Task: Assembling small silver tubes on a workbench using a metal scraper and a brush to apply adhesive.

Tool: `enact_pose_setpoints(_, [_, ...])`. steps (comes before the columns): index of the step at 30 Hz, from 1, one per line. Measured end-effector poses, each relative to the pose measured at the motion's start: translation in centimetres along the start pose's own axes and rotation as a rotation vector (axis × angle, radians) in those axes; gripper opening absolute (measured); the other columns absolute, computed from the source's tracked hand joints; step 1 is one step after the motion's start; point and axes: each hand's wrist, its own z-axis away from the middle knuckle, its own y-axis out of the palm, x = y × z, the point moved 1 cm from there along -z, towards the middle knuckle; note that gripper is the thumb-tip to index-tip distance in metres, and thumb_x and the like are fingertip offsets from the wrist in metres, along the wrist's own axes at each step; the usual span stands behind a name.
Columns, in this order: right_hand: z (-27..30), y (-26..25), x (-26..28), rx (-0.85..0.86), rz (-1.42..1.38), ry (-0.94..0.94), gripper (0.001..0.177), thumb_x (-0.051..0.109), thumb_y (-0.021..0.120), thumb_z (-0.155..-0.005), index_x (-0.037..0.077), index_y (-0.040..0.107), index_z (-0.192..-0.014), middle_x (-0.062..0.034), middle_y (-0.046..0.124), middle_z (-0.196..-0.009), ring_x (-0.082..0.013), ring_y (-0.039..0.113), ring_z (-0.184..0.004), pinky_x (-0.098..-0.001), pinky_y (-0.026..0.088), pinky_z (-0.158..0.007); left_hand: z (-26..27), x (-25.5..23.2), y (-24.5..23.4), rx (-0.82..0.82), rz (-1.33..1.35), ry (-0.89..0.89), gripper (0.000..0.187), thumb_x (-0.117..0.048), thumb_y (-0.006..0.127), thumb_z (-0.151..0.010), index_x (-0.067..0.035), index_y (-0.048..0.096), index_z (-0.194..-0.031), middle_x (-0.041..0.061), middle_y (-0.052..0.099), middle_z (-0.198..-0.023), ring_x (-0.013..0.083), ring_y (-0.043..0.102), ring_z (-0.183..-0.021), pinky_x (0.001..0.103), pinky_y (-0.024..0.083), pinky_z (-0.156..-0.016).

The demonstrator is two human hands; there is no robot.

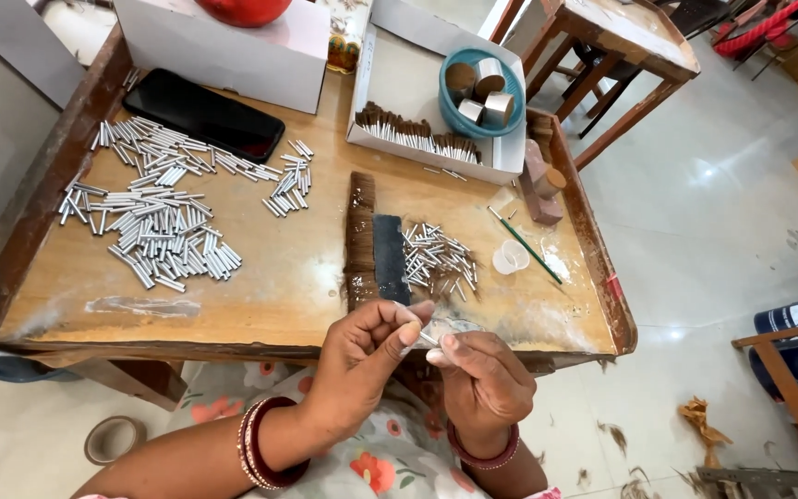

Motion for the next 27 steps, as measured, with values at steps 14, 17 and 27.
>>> enact_pose_setpoints(14, [-1.5, 1.2, -3.8, 0.153, -0.023, 0.173, 0.017, -0.002, 0.08, -0.085, 0.0, 0.072, -0.1, -0.0156, 0.076, -0.102, -0.0217, 0.076, -0.093, -0.0303, 0.06, -0.081, -1.4, -1.2, -2.5, -0.056, -0.298, 0.14, 0.018, -0.012, 0.068, -0.102, 0.001, 0.071, -0.114, 0.015, 0.07, -0.125, 0.016, 0.062, -0.123, 0.034, 0.05, -0.105])
enact_pose_setpoints(17, [-2.1, 1.0, -4.7, 0.259, 0.113, 0.223, 0.025, 0.004, 0.079, -0.086, 0.0, 0.072, -0.11, -0.0182, 0.072, -0.118, -0.0267, 0.071, -0.109, -0.0348, 0.056, -0.093, -1.8, -4.5, -3.3, -0.091, -0.807, 0.331, 0.044, -0.016, 0.072, -0.097, -0.003, 0.058, -0.137, 0.026, 0.05, -0.154, 0.0307, 0.047, -0.142, 0.041, 0.042, -0.112])
enact_pose_setpoints(27, [0.1, 2.3, -5.0, 0.478, -0.005, 0.354, 0.023, 0.012, 0.08, -0.087, 0.003, 0.073, -0.107, -0.015, 0.071, -0.126, -0.0256, 0.072, -0.112, -0.033, 0.055, -0.094, -2.0, -2.5, -4.2, -0.031, -1.234, 0.282, 0.09, -0.017, 0.074, -0.076, -0.01, 0.031, -0.155, 0.029, 0.013, -0.166, 0.0462, 0.01, -0.156, 0.051, 0.018, -0.124])
